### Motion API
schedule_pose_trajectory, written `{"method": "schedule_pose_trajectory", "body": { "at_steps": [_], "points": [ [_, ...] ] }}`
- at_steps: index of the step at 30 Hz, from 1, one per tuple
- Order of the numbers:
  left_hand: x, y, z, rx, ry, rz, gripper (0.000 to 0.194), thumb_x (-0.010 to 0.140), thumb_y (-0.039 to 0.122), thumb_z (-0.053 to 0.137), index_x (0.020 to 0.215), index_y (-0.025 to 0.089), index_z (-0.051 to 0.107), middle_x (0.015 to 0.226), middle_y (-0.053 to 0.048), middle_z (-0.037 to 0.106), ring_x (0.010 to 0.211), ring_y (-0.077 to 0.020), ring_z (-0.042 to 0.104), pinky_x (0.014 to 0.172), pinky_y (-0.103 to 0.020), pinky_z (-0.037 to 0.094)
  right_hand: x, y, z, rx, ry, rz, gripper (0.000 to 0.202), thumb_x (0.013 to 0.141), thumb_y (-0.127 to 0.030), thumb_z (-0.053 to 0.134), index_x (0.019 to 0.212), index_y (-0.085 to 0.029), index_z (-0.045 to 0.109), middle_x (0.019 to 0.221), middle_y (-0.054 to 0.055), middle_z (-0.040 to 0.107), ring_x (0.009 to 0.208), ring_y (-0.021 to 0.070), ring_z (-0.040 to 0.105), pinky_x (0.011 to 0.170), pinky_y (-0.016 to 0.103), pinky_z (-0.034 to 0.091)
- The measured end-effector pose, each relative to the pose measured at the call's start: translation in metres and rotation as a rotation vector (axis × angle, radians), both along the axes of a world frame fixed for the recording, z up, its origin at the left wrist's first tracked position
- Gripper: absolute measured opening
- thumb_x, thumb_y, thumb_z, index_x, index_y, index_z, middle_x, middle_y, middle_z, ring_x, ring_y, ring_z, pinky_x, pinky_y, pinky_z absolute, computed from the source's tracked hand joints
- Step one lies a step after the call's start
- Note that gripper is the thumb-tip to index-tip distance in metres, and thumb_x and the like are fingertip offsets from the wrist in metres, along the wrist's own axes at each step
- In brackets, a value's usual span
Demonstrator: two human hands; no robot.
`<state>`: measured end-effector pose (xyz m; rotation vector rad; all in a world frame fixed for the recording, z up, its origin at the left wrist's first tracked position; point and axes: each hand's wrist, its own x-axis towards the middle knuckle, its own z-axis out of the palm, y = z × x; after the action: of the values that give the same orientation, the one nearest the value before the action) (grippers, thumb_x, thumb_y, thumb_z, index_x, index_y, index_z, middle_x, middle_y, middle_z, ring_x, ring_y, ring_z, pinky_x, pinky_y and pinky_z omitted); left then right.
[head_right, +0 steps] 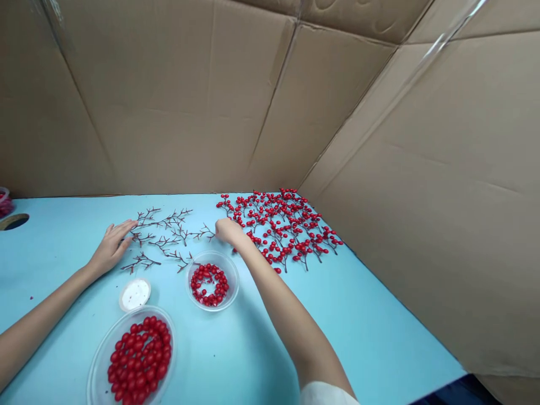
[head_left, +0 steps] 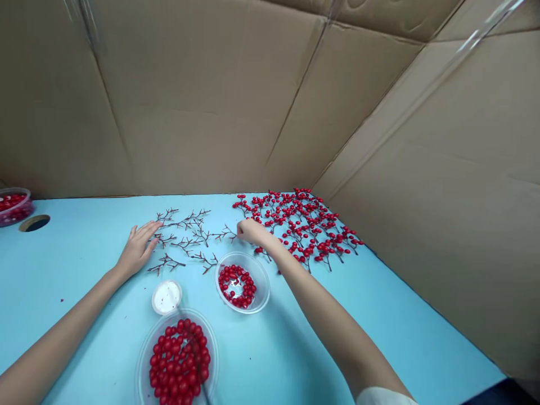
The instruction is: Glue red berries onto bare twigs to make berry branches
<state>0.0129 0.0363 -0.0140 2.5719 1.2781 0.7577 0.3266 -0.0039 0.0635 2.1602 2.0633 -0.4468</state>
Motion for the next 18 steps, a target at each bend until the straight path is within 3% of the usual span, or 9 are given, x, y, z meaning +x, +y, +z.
{"method": "schedule_pose_trajectory", "body": {
  "at_steps": [2,6,12,14,18],
  "points": [
    [0.003,-0.007,0.004,0.041,-0.007,0.004,0.04,0.085,0.029,0.026,0.123,0.022,0.034,0.124,-0.01,0.047,0.119,-0.0228,0.037,0.099,-0.054,0.01,0.006,-0.011,0.011,0.063,0.012,-0.004,0.022,0.082,-0.03,0.046,0.097,-0.015,0.054,0.097,0.005,0.057,0.082,0.013,0.055,0.072,0.032,0.047],
    [0.004,-0.016,0.011,0.089,-0.066,0.015,0.037,0.084,0.024,0.027,0.119,0.021,0.038,0.116,-0.011,0.054,0.11,-0.0204,0.047,0.1,-0.053,0.006,0.006,-0.027,0.021,0.24,0.093,0.021,0.013,0.076,-0.012,0.049,0.078,-0.014,0.061,0.077,0.005,0.062,0.075,0.0147,0.056,0.066,0.025,0.042],
    [0.011,-0.023,0.032,0.101,-0.185,0.028,0.031,0.083,0.025,0.031,0.107,0.02,0.049,0.105,-0.007,0.058,0.101,-0.0183,0.051,0.097,-0.041,0.028,-0.006,-0.03,0.011,0.444,0.302,0.075,0.019,0.076,-0.012,0.044,0.082,-0.015,0.063,0.083,0.007,0.061,0.075,0.015,0.056,0.07,0.026,0.041],
    [0.026,-0.023,0.044,0.052,-0.206,-0.037,0.033,0.083,0.028,0.034,0.112,0.018,0.046,0.109,-0.009,0.055,0.104,-0.019,0.047,0.092,-0.036,0.035,-0.01,-0.029,0.012,0.474,0.391,0.084,0.018,0.076,-0.015,0.044,0.081,-0.015,0.062,0.082,0.006,0.061,0.073,0.0144,0.055,0.068,0.026,0.042],
    [0.065,-0.021,0.07,-0.117,-0.191,-0.257,0.045,0.08,0.033,0.043,0.122,0.016,0.037,0.118,-0.01,0.049,0.108,-0.0188,0.045,0.092,-0.033,0.036,-0.023,-0.035,0.022,0.465,0.573,0.111,0.017,0.076,-0.02,0.044,0.08,-0.014,0.059,0.076,0.004,0.061,0.067,0.012,0.055,0.059,0.023,0.043]
  ]
}}
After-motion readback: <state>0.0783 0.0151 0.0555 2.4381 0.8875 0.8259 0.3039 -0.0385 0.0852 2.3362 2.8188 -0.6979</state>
